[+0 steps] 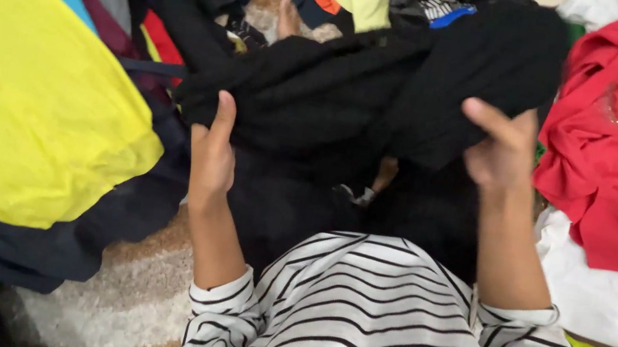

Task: A person sits on the floor sorting through a pile of garments and uses a tagging gun to attach price or brand tags to them.

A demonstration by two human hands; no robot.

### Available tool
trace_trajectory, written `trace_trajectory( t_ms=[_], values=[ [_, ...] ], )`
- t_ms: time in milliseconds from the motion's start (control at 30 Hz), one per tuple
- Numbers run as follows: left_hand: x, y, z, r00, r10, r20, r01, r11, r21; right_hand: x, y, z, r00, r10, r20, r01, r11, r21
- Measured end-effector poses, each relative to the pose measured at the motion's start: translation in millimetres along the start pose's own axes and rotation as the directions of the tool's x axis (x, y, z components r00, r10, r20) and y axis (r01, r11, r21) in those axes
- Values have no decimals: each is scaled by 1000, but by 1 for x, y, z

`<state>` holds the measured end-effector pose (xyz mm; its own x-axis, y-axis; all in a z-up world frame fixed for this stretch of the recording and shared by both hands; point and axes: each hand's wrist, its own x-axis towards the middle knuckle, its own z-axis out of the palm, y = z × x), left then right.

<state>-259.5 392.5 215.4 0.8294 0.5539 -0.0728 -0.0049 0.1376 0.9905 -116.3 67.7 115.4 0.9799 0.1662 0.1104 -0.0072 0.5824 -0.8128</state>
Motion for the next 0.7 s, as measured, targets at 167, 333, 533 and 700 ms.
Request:
trace_trajectory(
  t_ms=[167,333,533,700],
  values=[
    [13,-8,-27,976,85,-198,-145,939,-313,1,-68,73,969,-108,-221,102,994,-39],
    [7,-19,-71,936,261,-234,-325,897,-299,3,-73,76,974,-153,-168,142,987,-71],
    [-17,-29,-119,806,467,-364,-568,783,-254,-25,-74,77,989,-145,26,147,964,-220],
    [-36,-26,-128,808,446,-383,-528,839,-136,-45,-68,78,984,-132,120,173,865,-471]
  ],
)
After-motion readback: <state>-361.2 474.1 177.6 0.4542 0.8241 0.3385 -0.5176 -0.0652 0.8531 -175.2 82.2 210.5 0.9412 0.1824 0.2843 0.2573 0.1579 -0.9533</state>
